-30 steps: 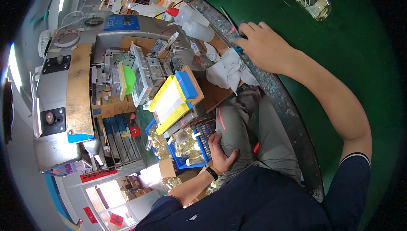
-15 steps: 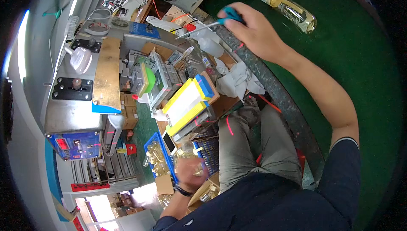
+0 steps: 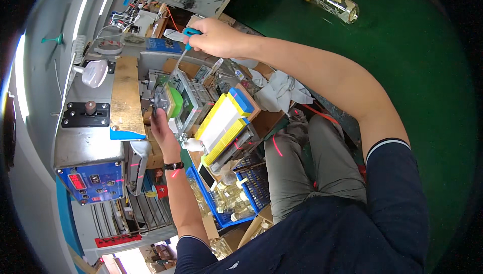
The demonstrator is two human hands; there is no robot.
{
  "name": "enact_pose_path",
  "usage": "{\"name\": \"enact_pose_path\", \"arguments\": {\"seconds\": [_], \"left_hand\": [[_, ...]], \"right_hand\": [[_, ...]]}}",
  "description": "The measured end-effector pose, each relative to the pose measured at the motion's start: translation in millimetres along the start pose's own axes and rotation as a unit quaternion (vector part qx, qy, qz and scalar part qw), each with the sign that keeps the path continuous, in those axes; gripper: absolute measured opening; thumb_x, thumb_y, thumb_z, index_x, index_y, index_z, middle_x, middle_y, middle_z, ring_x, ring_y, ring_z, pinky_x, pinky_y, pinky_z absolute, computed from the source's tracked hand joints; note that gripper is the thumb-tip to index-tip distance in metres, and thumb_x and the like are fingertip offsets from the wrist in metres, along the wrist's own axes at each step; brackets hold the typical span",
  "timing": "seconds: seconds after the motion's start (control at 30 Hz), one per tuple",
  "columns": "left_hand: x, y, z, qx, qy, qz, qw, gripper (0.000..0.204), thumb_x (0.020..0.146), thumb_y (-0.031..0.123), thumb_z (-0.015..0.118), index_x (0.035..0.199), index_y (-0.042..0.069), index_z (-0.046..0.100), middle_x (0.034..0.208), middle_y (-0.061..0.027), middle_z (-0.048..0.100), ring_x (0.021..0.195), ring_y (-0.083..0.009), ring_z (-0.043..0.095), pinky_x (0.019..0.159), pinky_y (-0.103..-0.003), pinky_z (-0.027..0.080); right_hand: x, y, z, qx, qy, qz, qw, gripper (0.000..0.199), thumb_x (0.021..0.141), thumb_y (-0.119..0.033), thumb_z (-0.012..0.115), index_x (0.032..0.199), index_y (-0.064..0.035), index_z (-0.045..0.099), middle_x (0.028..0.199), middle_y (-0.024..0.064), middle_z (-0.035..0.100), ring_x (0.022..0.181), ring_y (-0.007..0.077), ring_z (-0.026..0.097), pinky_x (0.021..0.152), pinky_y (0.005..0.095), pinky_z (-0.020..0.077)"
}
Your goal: Labeling bottles by manually applying tape and placing them into a processing machine.
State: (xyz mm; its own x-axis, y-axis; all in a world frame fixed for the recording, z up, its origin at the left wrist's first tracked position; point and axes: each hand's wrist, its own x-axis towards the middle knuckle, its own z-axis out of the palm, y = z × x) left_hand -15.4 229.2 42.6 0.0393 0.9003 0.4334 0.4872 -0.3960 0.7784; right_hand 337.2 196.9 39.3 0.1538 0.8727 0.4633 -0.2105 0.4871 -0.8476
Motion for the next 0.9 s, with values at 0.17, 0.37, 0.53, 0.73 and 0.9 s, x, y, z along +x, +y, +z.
{"name": "enact_pose_path", "arguments": {"seconds": [0.17, 0.37, 0.53, 0.73, 0.9], "left_hand": [[7.8, -5.6, -1.9, 0.032, -0.014, 0.050, 0.998, 0.040, 0.112, 0.031, 0.061, 0.134, -0.002, 0.067, 0.132, -0.0119, 0.072, 0.116, -0.0184, 0.065, 0.103, -0.029, 0.048], [3.5, 4.1, 6.6, -0.013, -0.015, 0.057, 0.998, 0.041, 0.111, 0.032, 0.062, 0.133, -0.002, 0.068, 0.130, -0.0114, 0.073, 0.114, -0.0191, 0.065, 0.101, -0.029, 0.048], [1.9, 16.0, 12.1, -0.038, -0.027, 0.029, 0.998, 0.043, 0.110, 0.034, 0.064, 0.133, -0.002, 0.068, 0.129, -0.0116, 0.073, 0.114, -0.0190, 0.065, 0.101, -0.029, 0.048], [-2.3, 23.3, 11.3, -0.021, -0.037, 0.020, 0.999, 0.043, 0.110, 0.034, 0.065, 0.132, -0.002, 0.067, 0.129, -0.0119, 0.073, 0.113, -0.0190, 0.065, 0.100, -0.029, 0.048], [-0.2, 21.1, 10.9, -0.034, -0.027, 0.015, 0.999, 0.042, 0.110, 0.033, 0.064, 0.133, -0.003, 0.066, 0.128, -0.0116, 0.072, 0.112, -0.0189, 0.065, 0.101, -0.030, 0.048]], "right_hand": [[16.5, -2.3, -14.6, 0.039, -0.070, 0.108, 0.991, 0.022, 0.102, -0.015, 0.061, 0.113, 0.0010, 0.071, 0.087, 0.0067, 0.066, 0.058, 0.0076, 0.046, 0.051, 0.0227, 0.0347], [53.4, -15.7, -32.0, 0.130, -0.182, 0.244, 0.944, 0.021, 0.103, -0.016, 0.062, 0.110, 0.0020, 0.071, 0.086, 0.0075, 0.066, 0.055, 0.0080, 0.046, 0.047, 0.0240, 0.0344], [59.7, -10.4, -32.9, 0.161, -0.256, 0.228, 0.925, 0.024, 0.102, -0.023, 0.067, 0.108, -0.0002, 0.071, 0.082, 0.0074, 0.065, 0.054, 0.0083, 0.046, 0.046, 0.0239, 0.0349], [60.1, -3.7, -15.2, -0.150, -0.173, 0.110, 0.967, 0.025, 0.098, -0.027, 0.073, 0.107, -0.0039, 0.073, 0.087, 0.0079, 0.067, 0.056, 0.0117, 0.052, 0.048, 0.0264, 0.0408], [52.3, 18.3, -12.1, -0.226, -0.098, -0.053, 0.968, 0.024, 0.095, -0.027, 0.077, 0.107, -0.0059, 0.074, 0.090, 0.0084, 0.070, 0.061, 0.0166, 0.057, 0.055, 0.0283, 0.0470]]}}
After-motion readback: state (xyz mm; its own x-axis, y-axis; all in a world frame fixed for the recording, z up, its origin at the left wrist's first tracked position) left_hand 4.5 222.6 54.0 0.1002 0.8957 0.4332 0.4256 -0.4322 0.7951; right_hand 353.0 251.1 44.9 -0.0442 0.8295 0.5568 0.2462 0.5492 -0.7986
